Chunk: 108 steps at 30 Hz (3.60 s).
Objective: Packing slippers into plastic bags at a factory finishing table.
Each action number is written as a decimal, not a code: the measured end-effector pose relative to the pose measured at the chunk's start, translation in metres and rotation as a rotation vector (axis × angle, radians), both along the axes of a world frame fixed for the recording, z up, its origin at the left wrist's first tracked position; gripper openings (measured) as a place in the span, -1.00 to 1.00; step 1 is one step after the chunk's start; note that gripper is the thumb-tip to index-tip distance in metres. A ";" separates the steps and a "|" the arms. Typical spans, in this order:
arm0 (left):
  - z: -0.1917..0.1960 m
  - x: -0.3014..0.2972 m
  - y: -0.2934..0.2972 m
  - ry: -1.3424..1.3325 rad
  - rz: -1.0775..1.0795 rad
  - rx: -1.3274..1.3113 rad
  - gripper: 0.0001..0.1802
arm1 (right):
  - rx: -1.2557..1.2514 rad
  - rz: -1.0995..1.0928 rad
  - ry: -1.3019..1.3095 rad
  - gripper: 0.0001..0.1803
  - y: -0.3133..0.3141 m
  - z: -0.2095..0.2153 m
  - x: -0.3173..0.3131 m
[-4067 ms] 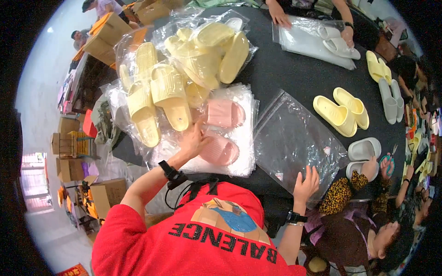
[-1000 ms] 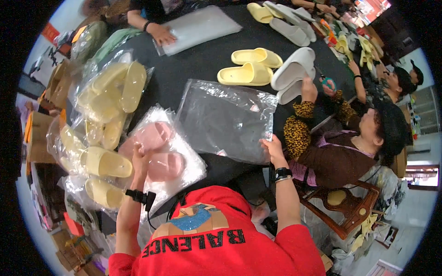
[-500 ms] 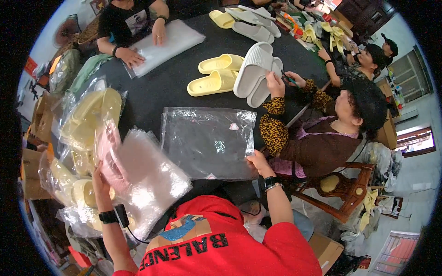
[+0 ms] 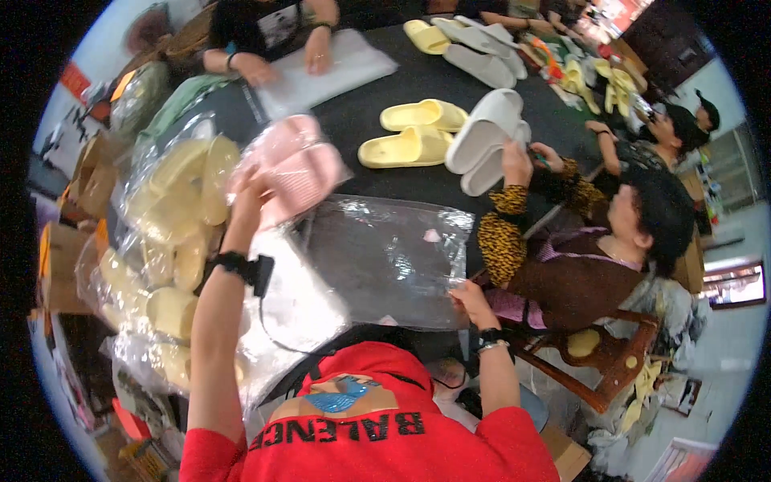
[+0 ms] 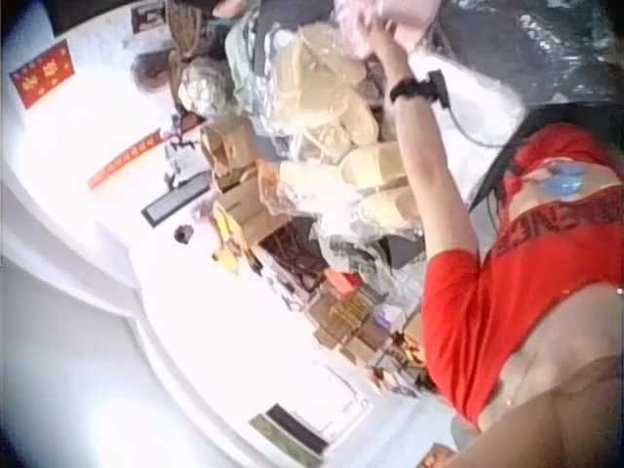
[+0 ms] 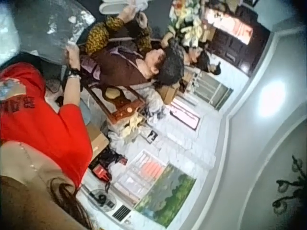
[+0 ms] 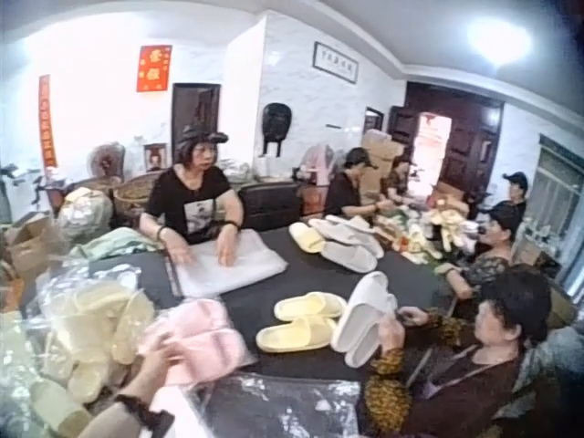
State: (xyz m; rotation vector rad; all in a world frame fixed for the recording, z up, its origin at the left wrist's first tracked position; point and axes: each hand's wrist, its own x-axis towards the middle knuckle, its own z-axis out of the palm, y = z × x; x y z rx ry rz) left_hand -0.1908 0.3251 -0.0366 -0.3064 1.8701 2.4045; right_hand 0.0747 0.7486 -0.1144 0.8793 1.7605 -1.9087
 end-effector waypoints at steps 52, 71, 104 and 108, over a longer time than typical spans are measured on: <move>0.003 0.338 -0.205 -0.158 0.709 -1.483 -0.02 | -0.143 0.638 0.375 -0.82 -0.171 0.123 -0.101; 0.167 0.275 -0.267 0.510 0.648 -0.974 -0.31 | -0.037 0.698 0.117 -0.75 -0.189 0.044 -0.111; -0.025 0.311 -0.136 -0.057 -0.532 -1.623 -0.22 | 0.132 0.681 0.399 -0.73 -0.243 -0.032 -0.081; -0.052 0.376 -0.182 -0.393 -0.214 -1.475 -0.35 | 0.322 0.830 0.474 -0.65 -0.236 -0.048 -0.085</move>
